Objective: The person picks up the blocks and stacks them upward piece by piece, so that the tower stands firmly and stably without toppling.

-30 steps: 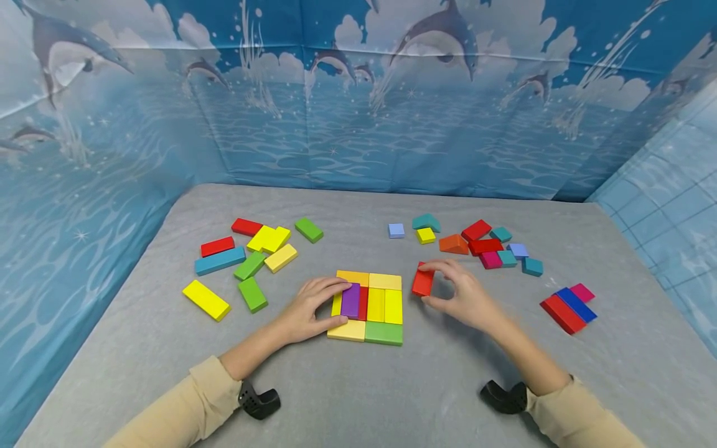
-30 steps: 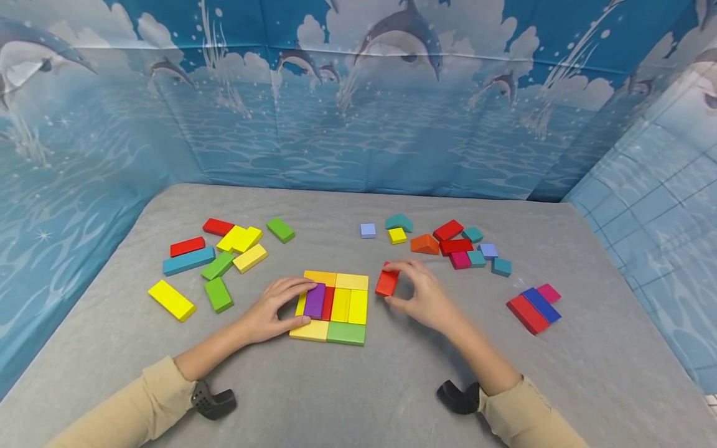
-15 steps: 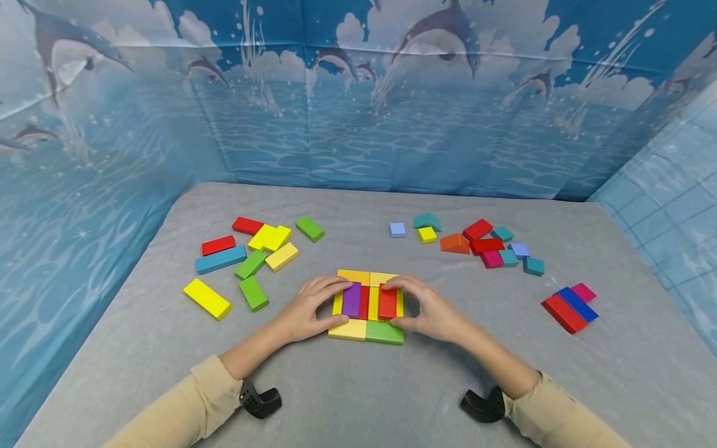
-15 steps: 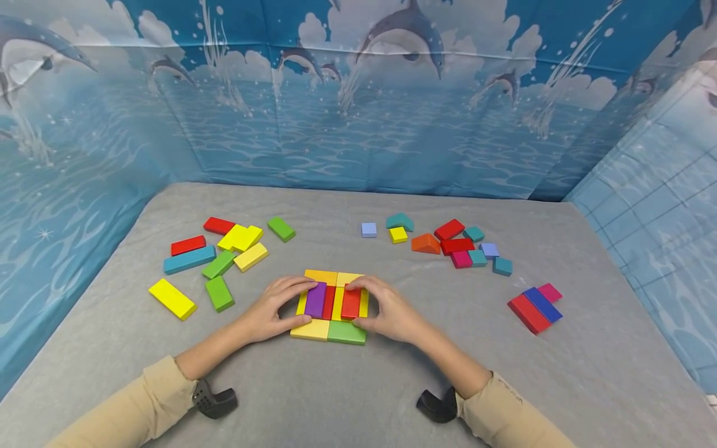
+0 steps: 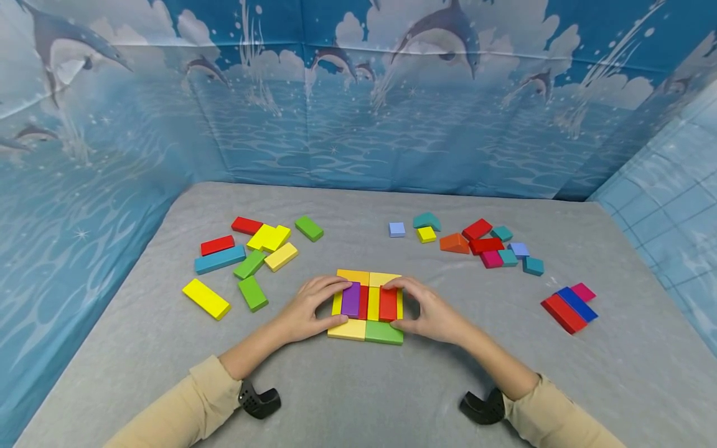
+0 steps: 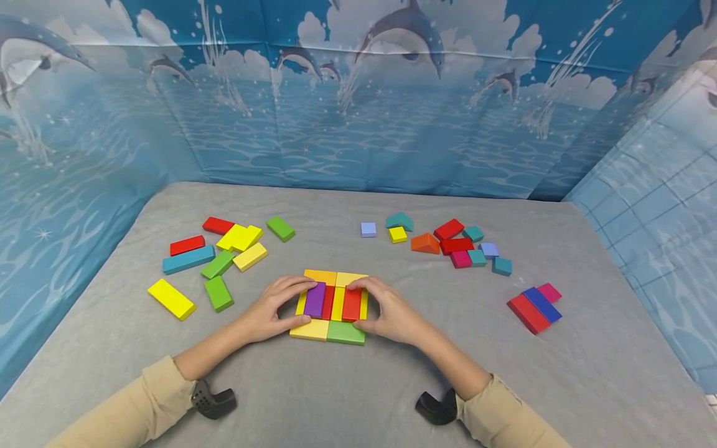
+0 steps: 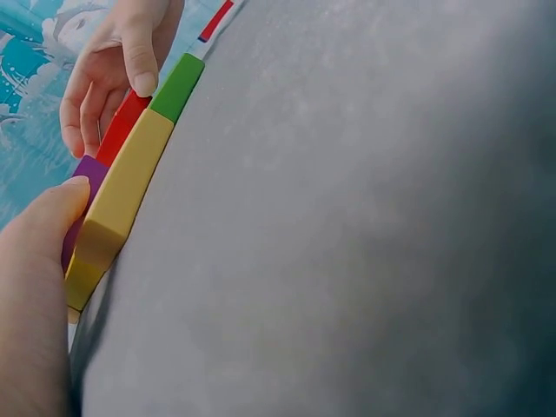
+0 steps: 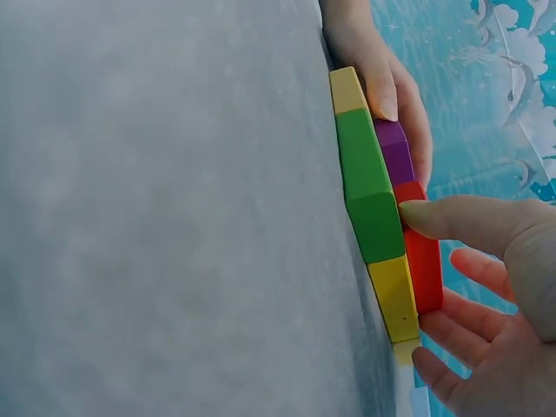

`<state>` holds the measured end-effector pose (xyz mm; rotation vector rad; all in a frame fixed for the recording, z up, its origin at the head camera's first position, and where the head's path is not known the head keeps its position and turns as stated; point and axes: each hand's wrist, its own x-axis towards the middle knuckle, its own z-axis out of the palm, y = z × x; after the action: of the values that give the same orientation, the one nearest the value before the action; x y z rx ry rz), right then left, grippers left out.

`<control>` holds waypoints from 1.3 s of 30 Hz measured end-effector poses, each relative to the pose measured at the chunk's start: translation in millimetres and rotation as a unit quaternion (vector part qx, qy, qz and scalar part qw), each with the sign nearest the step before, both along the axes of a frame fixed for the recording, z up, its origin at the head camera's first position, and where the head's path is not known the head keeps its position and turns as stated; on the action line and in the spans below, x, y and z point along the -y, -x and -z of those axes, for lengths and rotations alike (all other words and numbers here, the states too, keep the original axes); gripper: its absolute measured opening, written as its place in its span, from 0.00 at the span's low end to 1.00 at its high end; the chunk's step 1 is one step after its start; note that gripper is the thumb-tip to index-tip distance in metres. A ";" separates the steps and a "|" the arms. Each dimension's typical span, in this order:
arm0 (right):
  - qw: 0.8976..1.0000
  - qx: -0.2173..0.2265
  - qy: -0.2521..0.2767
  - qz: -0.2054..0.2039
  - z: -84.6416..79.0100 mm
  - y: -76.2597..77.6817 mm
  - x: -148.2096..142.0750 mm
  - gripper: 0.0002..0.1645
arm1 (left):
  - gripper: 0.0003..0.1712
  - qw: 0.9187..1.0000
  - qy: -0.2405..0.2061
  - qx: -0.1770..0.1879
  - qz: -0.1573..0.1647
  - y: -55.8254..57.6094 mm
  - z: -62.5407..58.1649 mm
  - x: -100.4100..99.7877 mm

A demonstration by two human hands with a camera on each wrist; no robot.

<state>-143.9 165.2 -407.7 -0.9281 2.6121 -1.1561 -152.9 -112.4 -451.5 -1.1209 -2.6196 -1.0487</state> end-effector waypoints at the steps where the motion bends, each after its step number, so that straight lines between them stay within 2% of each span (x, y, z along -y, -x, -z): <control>1: 1.000 -0.001 0.000 0.000 0.5 0.0 -0.2 0.35 | 0.34 1.000 0.000 -0.002 0.000 -0.1 -0.3 0.0; 6: 1.000 0.001 0.002 0.003 3.4 0.2 -2.0 0.37 | 0.33 1.000 0.003 -0.007 -0.002 -1.3 -2.0 0.4; 12: 0.999 0.003 -0.016 0.028 5.9 -2.3 -4.9 0.40 | 0.34 1.000 0.001 -0.006 -0.001 -0.6 -1.6 0.4; 16: 0.999 -0.004 -0.022 0.034 7.4 -2.9 -5.5 0.39 | 0.36 0.999 -0.044 0.017 -0.001 -0.4 -2.0 3.9; 19: 0.999 -0.005 -0.021 0.036 8.3 -2.8 -5.6 0.38 | 0.38 0.997 -0.075 0.026 -0.011 -0.8 -9.1 13.1; 23: 0.999 -0.008 -0.018 0.036 9.0 -2.7 -5.6 0.38 | 0.39 0.996 -0.075 0.023 -0.048 0.9 -26.7 42.1; 27: 0.999 -0.010 -0.021 0.038 9.5 -2.7 -5.0 0.38 | 0.40 0.992 -0.058 0.019 -0.112 1.4 -38.8 89.8; 29: 0.999 -0.009 -0.020 0.037 9.4 -2.7 -4.7 0.38 | 0.39 0.988 -0.048 0.023 -0.145 -0.5 -40.6 116.1; 33: 0.999 -0.009 -0.017 0.038 9.2 -2.7 -4.6 0.38 | 0.38 0.977 -0.040 0.066 -0.199 -8.8 -38.2 161.0; 36: 0.999 -0.011 -0.019 0.040 9.0 -2.4 -4.9 0.38 | 0.34 0.971 -0.047 0.089 -0.216 -17.0 -34.9 182.7; 39: 0.999 -0.011 -0.026 0.041 9.0 -1.9 -5.0 0.38 | 0.28 0.972 -0.056 0.080 -0.214 -24.7 -31.2 195.1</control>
<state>-141.9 170.3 -416.7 -0.8371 2.7077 -1.0974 -128.3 -307.5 -420.3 -0.4282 -2.7014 -1.2040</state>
